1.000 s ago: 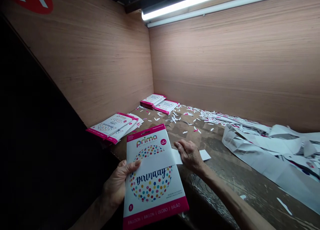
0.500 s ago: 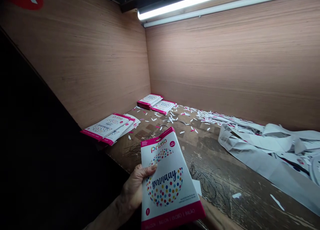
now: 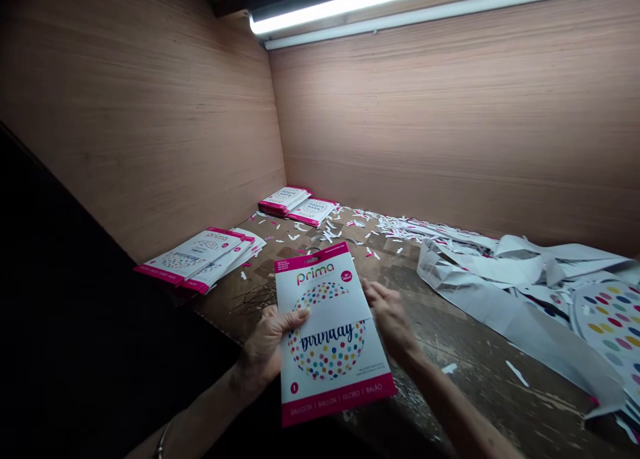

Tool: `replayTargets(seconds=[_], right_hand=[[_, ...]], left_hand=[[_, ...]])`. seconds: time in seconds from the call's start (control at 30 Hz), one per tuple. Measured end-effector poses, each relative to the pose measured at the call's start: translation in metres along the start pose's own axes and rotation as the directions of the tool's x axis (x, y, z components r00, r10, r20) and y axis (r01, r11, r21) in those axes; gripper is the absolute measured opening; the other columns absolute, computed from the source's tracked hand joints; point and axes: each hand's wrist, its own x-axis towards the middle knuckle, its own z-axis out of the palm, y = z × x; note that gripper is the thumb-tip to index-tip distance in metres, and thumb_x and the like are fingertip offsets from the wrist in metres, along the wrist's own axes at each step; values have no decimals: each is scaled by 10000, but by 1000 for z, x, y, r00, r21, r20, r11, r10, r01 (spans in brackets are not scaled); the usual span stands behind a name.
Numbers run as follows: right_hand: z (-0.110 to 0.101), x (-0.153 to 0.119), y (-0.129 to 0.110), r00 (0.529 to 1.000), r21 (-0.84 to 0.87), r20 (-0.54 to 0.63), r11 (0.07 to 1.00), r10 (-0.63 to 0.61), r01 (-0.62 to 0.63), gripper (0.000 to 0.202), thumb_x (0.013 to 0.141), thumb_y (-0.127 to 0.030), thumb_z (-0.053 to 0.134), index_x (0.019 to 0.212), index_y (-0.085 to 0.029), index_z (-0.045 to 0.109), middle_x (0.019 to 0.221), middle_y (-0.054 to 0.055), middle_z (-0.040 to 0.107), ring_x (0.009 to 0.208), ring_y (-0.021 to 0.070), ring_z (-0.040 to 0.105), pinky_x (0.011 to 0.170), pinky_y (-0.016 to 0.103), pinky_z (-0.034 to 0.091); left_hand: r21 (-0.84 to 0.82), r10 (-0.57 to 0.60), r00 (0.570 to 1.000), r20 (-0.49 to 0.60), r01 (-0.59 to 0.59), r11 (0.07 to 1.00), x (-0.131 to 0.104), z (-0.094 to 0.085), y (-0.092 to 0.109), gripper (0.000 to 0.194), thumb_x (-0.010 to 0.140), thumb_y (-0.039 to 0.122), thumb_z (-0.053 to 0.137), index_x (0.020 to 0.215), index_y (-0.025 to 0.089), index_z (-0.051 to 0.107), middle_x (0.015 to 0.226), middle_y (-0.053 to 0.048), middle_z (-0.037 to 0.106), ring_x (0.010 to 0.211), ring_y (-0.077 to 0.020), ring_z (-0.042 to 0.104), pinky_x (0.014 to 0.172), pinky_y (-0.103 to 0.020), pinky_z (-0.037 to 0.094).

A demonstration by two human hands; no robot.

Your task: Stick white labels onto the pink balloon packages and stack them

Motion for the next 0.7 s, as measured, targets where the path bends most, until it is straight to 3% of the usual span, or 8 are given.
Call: replayTargets(seconds=[0.1,0.23,0.4,0.5,0.57,0.6,0.63,0.7], right_hand=[[-22,-8,2,982,278,82,942,172,-188,501,907,-470,303,864,-122,661,776,98,676,739,211,630,706,339,505],[-27,-18,-2,885,570,314,677,343,-465,343,680,-387,686,887,-114,697,817,99,694,780,233,630,731,332,483],[-20,-27,3,843,726,108,537,526,-428,358,561,-343,766,814,-96,707,704,91,692,639,219,630,632,323,499],[-43,-33,-4,801,767,-51,537,596,-350,324,553,-315,775,795,-112,700,705,80,697,612,212,633,604,323,519],[-65,-38,-15,754,782,-160,547,638,-297,288,552,-283,777,782,-130,697,696,67,698,593,202,635,578,303,527],[-74,-40,-21,730,789,-200,549,654,-275,273,552,-269,777,778,-139,696,689,63,698,580,199,635,559,292,528],[-81,-42,-27,711,796,-227,548,665,-258,264,551,-259,776,775,-145,694,684,63,697,569,199,636,535,281,526],[-89,-46,-36,694,813,-229,526,682,-249,271,552,-256,774,787,-151,689,694,72,698,578,220,644,498,283,526]], left_hand=[[79,28,999,29,-30,996,1,5,4,282,548,59,707,804,71,590,718,-118,672,695,-293,637,737,-478,506],[188,33,979,201,-71,980,5,15,-6,303,551,133,739,817,61,612,718,-124,670,677,-297,636,690,-457,517],[311,-4,920,393,-129,942,15,34,3,355,599,246,757,872,65,618,745,-106,658,649,-241,628,643,-378,521],[256,196,894,403,-315,914,18,32,9,354,666,351,731,904,126,596,807,-63,638,634,-181,613,558,-278,501],[150,291,898,330,-355,923,13,23,-7,328,745,450,640,836,141,577,769,-44,621,574,-161,596,527,-278,491],[95,240,913,330,-285,954,9,18,-23,359,781,491,577,794,132,569,716,-49,615,534,-159,585,540,-305,496],[89,61,909,412,-107,990,4,15,-42,428,797,536,525,801,111,576,704,-84,624,545,-184,597,556,-333,498],[98,-216,779,588,197,976,-6,15,-82,578,754,597,529,965,61,575,874,-196,636,784,-309,630,667,-431,497]])
